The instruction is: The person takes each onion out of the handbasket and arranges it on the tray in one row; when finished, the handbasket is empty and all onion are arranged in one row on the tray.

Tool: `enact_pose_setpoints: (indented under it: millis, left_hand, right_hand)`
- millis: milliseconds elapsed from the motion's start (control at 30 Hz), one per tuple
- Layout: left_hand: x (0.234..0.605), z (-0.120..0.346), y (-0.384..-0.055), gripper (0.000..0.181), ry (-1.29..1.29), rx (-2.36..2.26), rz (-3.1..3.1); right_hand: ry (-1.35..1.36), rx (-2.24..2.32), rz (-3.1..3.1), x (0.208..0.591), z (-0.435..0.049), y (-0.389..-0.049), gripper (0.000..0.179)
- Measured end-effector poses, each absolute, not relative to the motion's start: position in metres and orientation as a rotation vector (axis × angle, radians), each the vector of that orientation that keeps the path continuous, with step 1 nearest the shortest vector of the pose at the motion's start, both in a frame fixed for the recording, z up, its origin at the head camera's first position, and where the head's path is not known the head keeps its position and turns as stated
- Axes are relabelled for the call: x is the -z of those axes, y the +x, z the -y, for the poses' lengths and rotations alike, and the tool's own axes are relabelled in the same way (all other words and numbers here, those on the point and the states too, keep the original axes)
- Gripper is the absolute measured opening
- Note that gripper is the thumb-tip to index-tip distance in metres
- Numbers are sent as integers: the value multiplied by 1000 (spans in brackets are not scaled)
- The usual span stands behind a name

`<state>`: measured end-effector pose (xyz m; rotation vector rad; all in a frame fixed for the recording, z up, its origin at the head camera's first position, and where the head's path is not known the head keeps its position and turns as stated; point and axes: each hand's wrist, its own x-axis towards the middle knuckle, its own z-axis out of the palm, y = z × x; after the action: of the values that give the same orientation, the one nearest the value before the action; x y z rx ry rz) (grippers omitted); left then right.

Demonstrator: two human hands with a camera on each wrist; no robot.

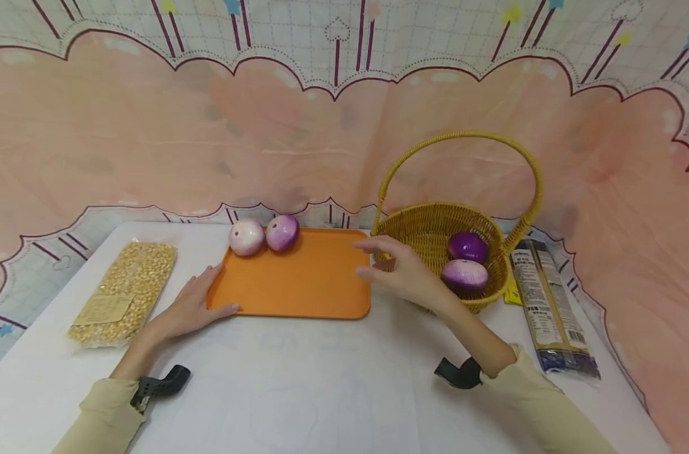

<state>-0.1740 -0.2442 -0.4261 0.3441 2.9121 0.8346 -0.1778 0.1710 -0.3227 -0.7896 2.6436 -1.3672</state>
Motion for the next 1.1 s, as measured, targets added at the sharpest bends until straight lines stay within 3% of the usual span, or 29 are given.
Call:
enact_pose_setpoints:
  millis: [600,1100]
  left_hand:
    - [420,244,-172,103,371,-832,-2912]
    - [423,244,-173,104,360,-843,-2901]
  right_hand:
    - [-502,1416,-2715,315,-209,-176,45]
    - [-269,1396,-2808,298,-247,-195,50]
